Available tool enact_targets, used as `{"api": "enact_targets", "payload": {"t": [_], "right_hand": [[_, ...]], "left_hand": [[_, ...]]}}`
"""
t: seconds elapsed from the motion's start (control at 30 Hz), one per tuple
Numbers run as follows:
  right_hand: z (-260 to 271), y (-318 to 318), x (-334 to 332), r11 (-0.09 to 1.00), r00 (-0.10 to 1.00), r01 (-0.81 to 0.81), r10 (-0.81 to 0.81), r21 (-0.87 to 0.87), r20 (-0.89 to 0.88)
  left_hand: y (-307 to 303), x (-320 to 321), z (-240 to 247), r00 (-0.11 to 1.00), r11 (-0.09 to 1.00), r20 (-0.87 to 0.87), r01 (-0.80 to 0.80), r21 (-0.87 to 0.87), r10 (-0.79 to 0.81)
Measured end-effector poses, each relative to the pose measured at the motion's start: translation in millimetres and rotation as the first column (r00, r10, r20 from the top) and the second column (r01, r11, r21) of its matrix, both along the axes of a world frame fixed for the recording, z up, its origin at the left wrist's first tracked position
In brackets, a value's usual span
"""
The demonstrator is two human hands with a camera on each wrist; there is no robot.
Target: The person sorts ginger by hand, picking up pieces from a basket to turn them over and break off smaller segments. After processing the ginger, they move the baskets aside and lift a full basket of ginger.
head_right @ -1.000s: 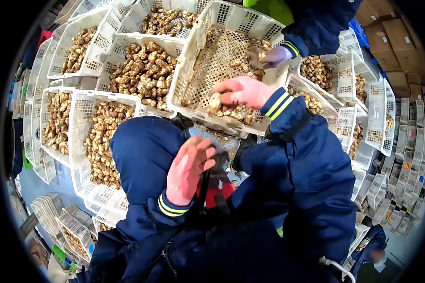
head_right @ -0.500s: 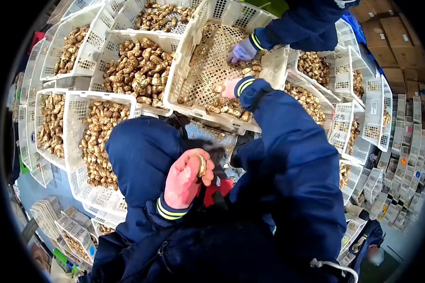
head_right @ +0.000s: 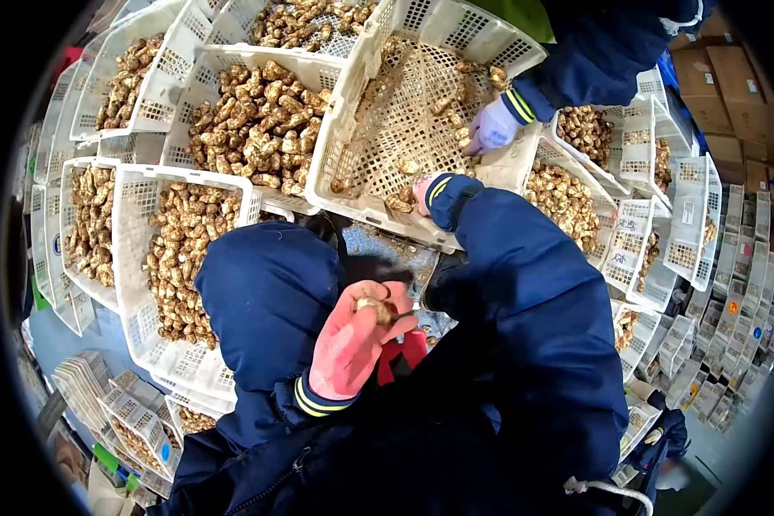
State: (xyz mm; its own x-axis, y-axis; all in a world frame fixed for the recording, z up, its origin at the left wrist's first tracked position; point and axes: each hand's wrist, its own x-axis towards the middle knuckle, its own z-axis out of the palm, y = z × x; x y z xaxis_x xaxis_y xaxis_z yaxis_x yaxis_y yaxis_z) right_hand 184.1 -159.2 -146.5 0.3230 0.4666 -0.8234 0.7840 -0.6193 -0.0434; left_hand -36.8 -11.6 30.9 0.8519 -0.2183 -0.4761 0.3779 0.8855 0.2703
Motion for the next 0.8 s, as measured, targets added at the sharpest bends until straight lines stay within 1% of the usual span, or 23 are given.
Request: {"api": "enact_targets", "payload": {"t": [0.07,0.1,0.13,0.17,0.2,0.23,0.27,0.3,0.33,0.37,0.4,0.43,0.47,0.53,0.57,0.6,0.67,0.7,0.73,0.8], "right_hand": [[-11,-2,1,0.996,1.0,-0.004,0.005,-0.095,0.014],[-15,-6,0,0.999,0.999,0.001,0.001,-0.038,0.054],[-11,-6,1,0.999,0.998,0.005,-0.003,-0.036,0.058],[-6,-6,4,0.998,0.992,0.063,-0.065,0.017,0.104],[-1,-7,7,0.991,0.982,0.117,-0.126,0.071,0.143],[7,-8,13,0.968,0.968,0.223,-0.234,0.114,0.087],[11,-13,21,0.909,0.927,0.375,-0.374,0.182,-0.041],[16,-16,32,0.849,0.868,0.488,-0.448,0.202,-0.212],[26,-15,39,0.781,0.783,0.591,-0.494,0.202,-0.379],[42,-19,32,0.462,0.525,0.843,-0.601,0.275,-0.602],[56,-17,29,0.247,0.271,0.958,-0.595,0.149,-0.757],[66,-19,28,0.149,0.151,0.985,-0.49,0.089,-0.858],[75,-21,27,0.059,0.034,0.998,-0.363,0.013,-0.931],[88,-20,23,0.032,-0.098,0.995,-0.049,-0.1,-0.994],[102,-16,18,0.016,-0.051,0.998,-0.136,-0.054,-0.989],[114,-10,13,0.044,-0.045,0.998,-0.029,-0.047,-0.999],[125,3,3,0.014,-0.079,0.997,0.075,-0.078,-0.994],[136,8,0,0.055,-0.065,0.996,0.036,-0.063,-0.997],[134,19,1,0.139,0.074,0.989,-0.108,0.058,-0.991],[165,37,-21,0.129,0.12,0.987,-0.209,0.094,-0.971]], "left_hand": [[-1,-2,-3,1.0,1.0,-0.006,0.016,0.003,-0.016],[0,-6,-9,0.999,0.999,0.019,0.04,-0.011,-0.04],[0,-6,-10,0.997,0.998,0.043,0.063,-0.023,-0.062],[-3,-5,-9,0.999,0.997,0.001,0.038,-0.062,-0.038],[-3,-5,-9,0.999,0.997,0.001,0.037,-0.062,-0.037],[-3,-5,-9,0.999,0.997,0.0,0.032,-0.074,-0.032],[-3,-5,-8,0.999,0.996,0.002,0.033,-0.086,-0.033],[-2,-5,-5,0.998,0.996,0.052,0.044,-0.079,-0.04],[-2,-5,-6,0.997,0.996,0.06,0.043,-0.077,-0.038],[-3,-7,-8,0.998,0.996,0.051,0.037,-0.076,-0.033],[-3,-8,-8,0.999,0.997,0.044,0.03,-0.074,-0.027],[-2,-7,-4,1.0,0.998,0.005,0.023,-0.05,-0.023],[-2,-7,-4,1.0,0.999,0.016,0.019,-0.05,-0.019],[-3,-8,-7,1.0,0.999,-0.02,0.002,-0.039,-0.002],[-4,-9,-10,0.999,0.999,-0.036,-0.016,-0.049,0.014],[-5,-9,-11,1.0,0.999,-0.026,-0.017,-0.049,0.016],[-5,-8,-12,0.999,0.999,-0.018,-0.035,-0.024,0.035],[-6,-9,-13,0.999,0.999,-0.014,-0.038,-0.023,0.038],[-6,-10,-13,0.999,0.999,-0.02,-0.043,-0.015,0.043],[-8,-11,-16,0.999,0.999,-0.027,-0.037,-0.008,0.037]]}}
